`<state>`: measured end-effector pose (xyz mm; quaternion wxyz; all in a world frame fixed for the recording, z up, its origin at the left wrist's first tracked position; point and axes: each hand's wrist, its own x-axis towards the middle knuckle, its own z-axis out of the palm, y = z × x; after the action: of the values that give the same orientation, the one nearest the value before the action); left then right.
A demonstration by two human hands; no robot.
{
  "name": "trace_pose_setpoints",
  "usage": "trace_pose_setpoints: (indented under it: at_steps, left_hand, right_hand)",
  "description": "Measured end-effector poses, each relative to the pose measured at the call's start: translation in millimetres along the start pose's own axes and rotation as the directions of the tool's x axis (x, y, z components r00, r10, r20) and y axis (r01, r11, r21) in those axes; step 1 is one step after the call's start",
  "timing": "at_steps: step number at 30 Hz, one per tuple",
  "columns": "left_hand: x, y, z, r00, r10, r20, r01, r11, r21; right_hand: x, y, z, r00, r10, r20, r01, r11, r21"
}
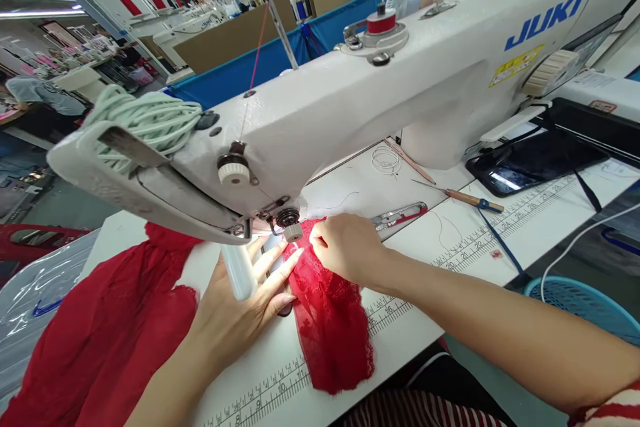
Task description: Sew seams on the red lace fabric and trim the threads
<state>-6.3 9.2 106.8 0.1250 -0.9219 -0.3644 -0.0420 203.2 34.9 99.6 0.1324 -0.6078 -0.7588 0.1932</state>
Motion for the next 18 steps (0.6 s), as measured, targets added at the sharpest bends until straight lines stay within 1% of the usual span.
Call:
trace_pose_setpoints:
  at_steps: [4, 10, 15, 18]
  left_hand:
    - [0.1, -1.2, 0.9, 1.0, -0.012, 0.018, 0.013, 1.0, -0.006]
    - [-1.8, -1.6, 3.0, 1.0, -0.013, 0.004, 0.013, 1.0, -0.002]
    - [-0.2, 1.6, 3.6, 0.999, 0.025, -0.021, -0.025, 0.999, 0.044]
    - [1.1, 5.1, 4.6, 0.997, 0.063, -0.042, -0.06, 0.996, 0.061]
  right_hand:
    - [0.3, 0.1, 1.5, 1.0, -0.005, -0.019, 0.005, 1.0, -0.011]
    - [-0.3, -0.6, 0.9, 1.0, -0.012, -0.022, 0.012, 1.0, -0.017]
    - [-2.7, -2.7, 0.3, 0.997, -0.048, -0.062, 0.045, 0.998, -0.049]
    - [-4.2, -3.6, 0.7, 0.995, -0.082, -0.064, 0.077, 0.994, -0.075]
